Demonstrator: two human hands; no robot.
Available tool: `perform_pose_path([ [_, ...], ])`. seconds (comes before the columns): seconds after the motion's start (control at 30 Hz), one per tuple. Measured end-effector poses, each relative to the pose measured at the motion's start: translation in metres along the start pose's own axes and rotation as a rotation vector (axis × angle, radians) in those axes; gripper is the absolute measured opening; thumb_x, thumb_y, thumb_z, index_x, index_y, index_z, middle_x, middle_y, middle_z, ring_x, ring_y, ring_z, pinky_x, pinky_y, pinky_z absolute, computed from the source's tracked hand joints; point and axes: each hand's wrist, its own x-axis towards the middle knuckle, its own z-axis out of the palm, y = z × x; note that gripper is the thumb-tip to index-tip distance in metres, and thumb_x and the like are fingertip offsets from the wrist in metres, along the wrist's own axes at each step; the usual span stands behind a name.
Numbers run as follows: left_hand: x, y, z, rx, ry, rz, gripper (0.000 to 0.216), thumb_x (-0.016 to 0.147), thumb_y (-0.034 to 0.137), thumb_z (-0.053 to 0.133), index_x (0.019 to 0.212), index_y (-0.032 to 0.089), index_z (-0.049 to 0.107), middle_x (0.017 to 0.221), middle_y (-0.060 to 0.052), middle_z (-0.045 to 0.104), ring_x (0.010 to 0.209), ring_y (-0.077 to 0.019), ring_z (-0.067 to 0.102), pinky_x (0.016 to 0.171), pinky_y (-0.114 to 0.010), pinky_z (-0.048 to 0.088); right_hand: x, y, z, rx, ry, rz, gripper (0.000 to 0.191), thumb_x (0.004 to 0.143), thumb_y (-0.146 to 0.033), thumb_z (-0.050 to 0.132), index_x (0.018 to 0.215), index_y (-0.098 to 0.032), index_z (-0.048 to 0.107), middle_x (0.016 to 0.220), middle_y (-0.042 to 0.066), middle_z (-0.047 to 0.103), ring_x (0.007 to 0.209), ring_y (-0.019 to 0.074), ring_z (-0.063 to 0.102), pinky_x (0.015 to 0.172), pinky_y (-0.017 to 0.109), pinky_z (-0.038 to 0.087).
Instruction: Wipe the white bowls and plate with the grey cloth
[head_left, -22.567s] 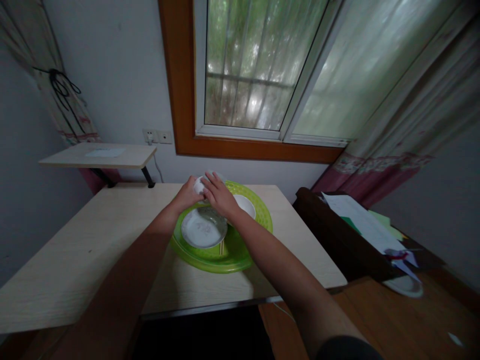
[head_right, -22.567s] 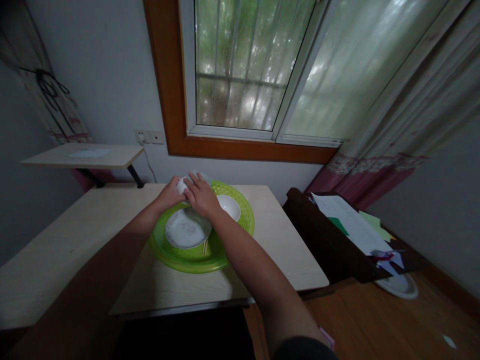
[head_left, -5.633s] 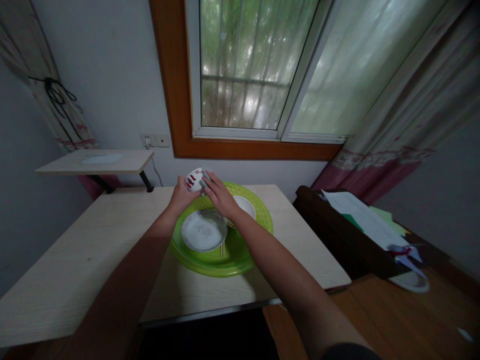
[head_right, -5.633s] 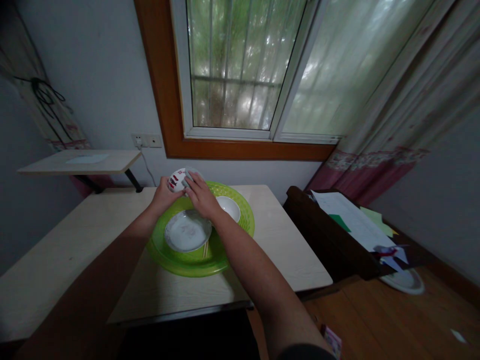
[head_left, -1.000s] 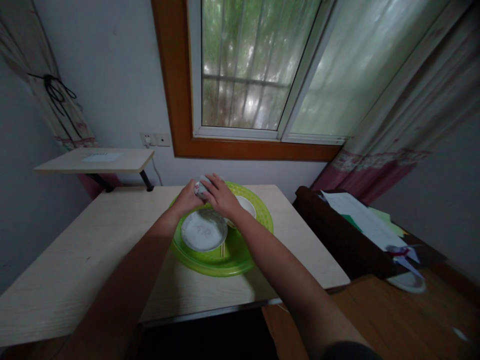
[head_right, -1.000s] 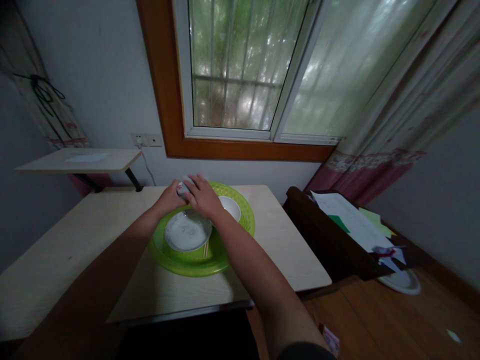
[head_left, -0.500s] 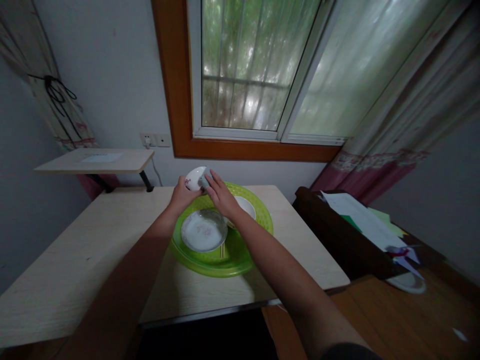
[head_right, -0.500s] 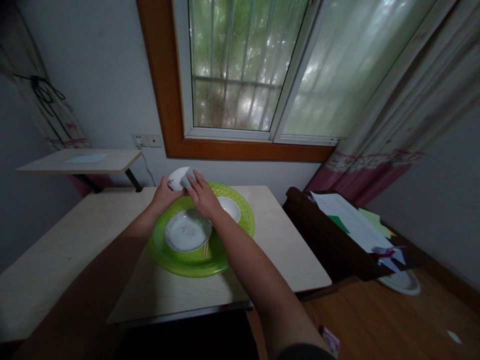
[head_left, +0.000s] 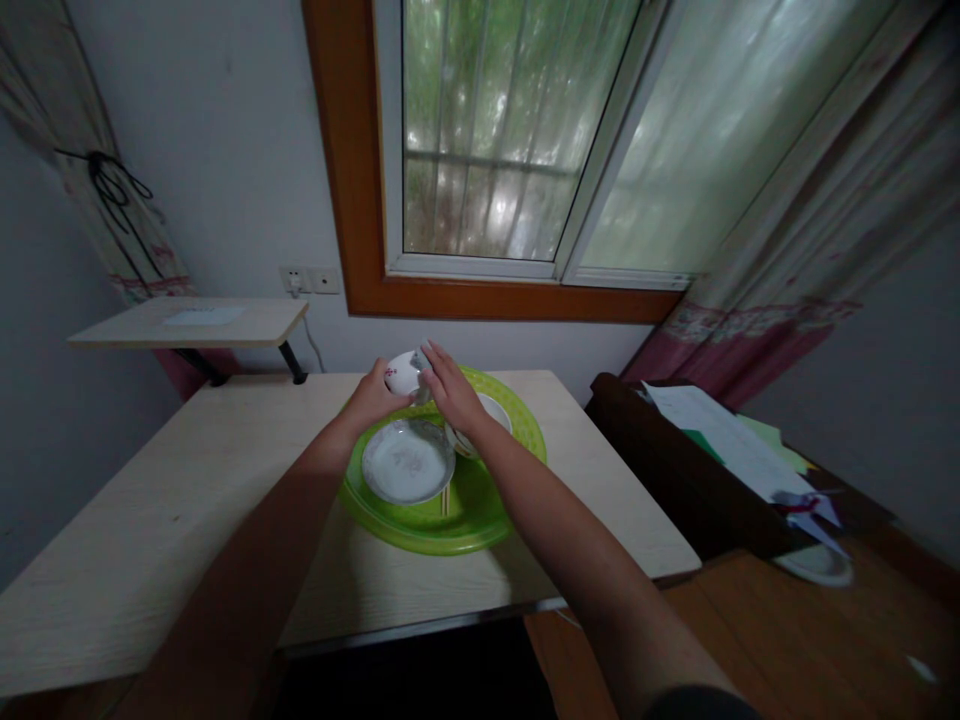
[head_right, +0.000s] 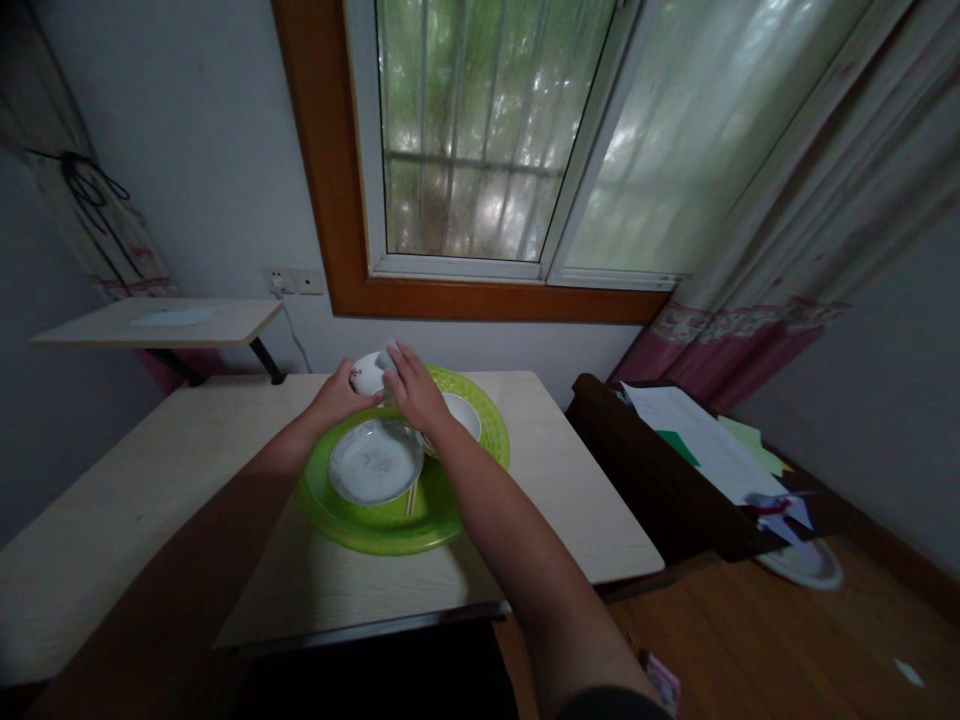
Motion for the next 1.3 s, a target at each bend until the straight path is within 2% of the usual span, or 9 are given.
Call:
perform_pose_path([
  [0.17,-0.001,-0.002,0.000,-0.013,-0.009,0.010,0.049,0.065,0.038,0.078,0.098,0.021,0.047,0.089,-0.003,0.065,0.075,-0.0173,0.059,0.064,-0.028,0.043,0.000,-0.015,0.001,-0.123,-0.090,-0.161,0.050,0.105,-0.046,0.037,0.150,-0.028,0.046,0.163,0.003,0.034,0.155,0.0242,0.019,0.126,0.050,0.021],
  [0.27,0.002,-0.005,-0.002,-0.035,0.038,0.012,0.051,0.065,0.038,0.079,0.099,0.020,0.045,0.093,-0.005,0.065,0.078,-0.0174,0.060,0.066,-0.028,0.043,0.001,-0.018,0.004,-0.126,-0.112,-0.188,0.048,0.104,-0.044,0.039,0.149,-0.030,0.047,0.163,0.001,0.033,0.155,0.0243,0.017,0.126,0.052,0.020],
  [0.37,0.005,-0.004,-0.005,-0.014,0.106,-0.076,0.056,0.061,0.038,0.081,0.099,0.020,0.044,0.095,-0.005,0.064,0.081,-0.0195,0.061,0.068,-0.029,0.044,0.001,-0.016,0.005,-0.055,-0.086,-0.171,0.049,0.105,-0.045,0.036,0.150,-0.031,0.045,0.164,-0.001,0.030,0.155,0.0221,0.017,0.127,0.049,0.020],
  [0.53,0.008,-0.004,-0.006,-0.001,0.177,-0.127,0.060,0.060,0.047,0.081,0.099,0.022,0.044,0.095,-0.004,0.063,0.086,-0.0219,0.062,0.070,-0.030,0.045,0.001,0.001,0.005,0.165,-0.007,0.023,0.055,0.103,-0.056,0.033,0.151,-0.031,0.043,0.164,0.000,0.031,0.152,0.0197,0.029,0.127,0.045,0.022],
  [0.67,0.007,-0.009,-0.002,0.012,0.107,-0.067,0.059,0.060,0.049,0.080,0.098,0.023,0.043,0.092,-0.002,0.061,0.081,-0.0204,0.061,0.067,-0.029,0.045,-0.001,0.016,0.004,0.310,0.064,0.232,0.065,0.098,-0.067,0.034,0.148,-0.027,0.049,0.156,0.004,0.045,0.147,0.0207,0.039,0.125,0.045,0.024],
  [0.77,0.005,-0.011,0.002,0.008,0.038,-0.012,0.059,0.059,0.047,0.081,0.097,0.023,0.043,0.092,-0.002,0.062,0.081,-0.0202,0.062,0.067,-0.029,0.046,0.000,0.018,0.002,0.348,0.105,0.276,0.066,0.098,-0.068,0.033,0.144,-0.026,0.053,0.150,0.005,0.053,0.142,0.0208,0.045,0.123,0.046,0.028],
  [0.87,0.003,-0.010,0.002,0.002,0.007,0.016,0.059,0.059,0.047,0.082,0.097,0.022,0.043,0.094,-0.003,0.062,0.083,-0.0204,0.062,0.068,-0.029,0.047,0.001,0.014,0.001,0.313,0.132,0.234,0.066,0.098,-0.068,0.032,0.143,-0.024,0.054,0.146,0.007,0.057,0.139,0.0212,0.049,0.120,0.043,0.033],
  [1.0,0.001,-0.004,0.000,0.008,-0.033,0.010,0.058,0.059,0.045,0.082,0.097,0.022,0.045,0.094,-0.004,0.063,0.082,-0.0199,0.062,0.066,-0.029,0.046,0.001,0.009,0.000,0.182,0.114,0.166,0.066,0.100,-0.064,0.032,0.147,-0.022,0.049,0.151,0.010,0.051,0.141,0.0227,0.046,0.121,0.043,0.031],
  [1.3,-0.002,-0.004,0.005,0.046,-0.041,0.079,0.046,0.064,0.038,0.076,0.092,0.022,0.044,0.081,0.000,0.060,0.072,-0.0170,0.058,0.061,-0.028,0.041,0.001,-0.013,-0.002,-0.141,-0.111,-0.121,0.052,0.104,-0.043,0.039,0.150,-0.020,0.046,0.159,0.010,0.040,0.152,0.0239,0.026,0.125,0.048,0.023],
])
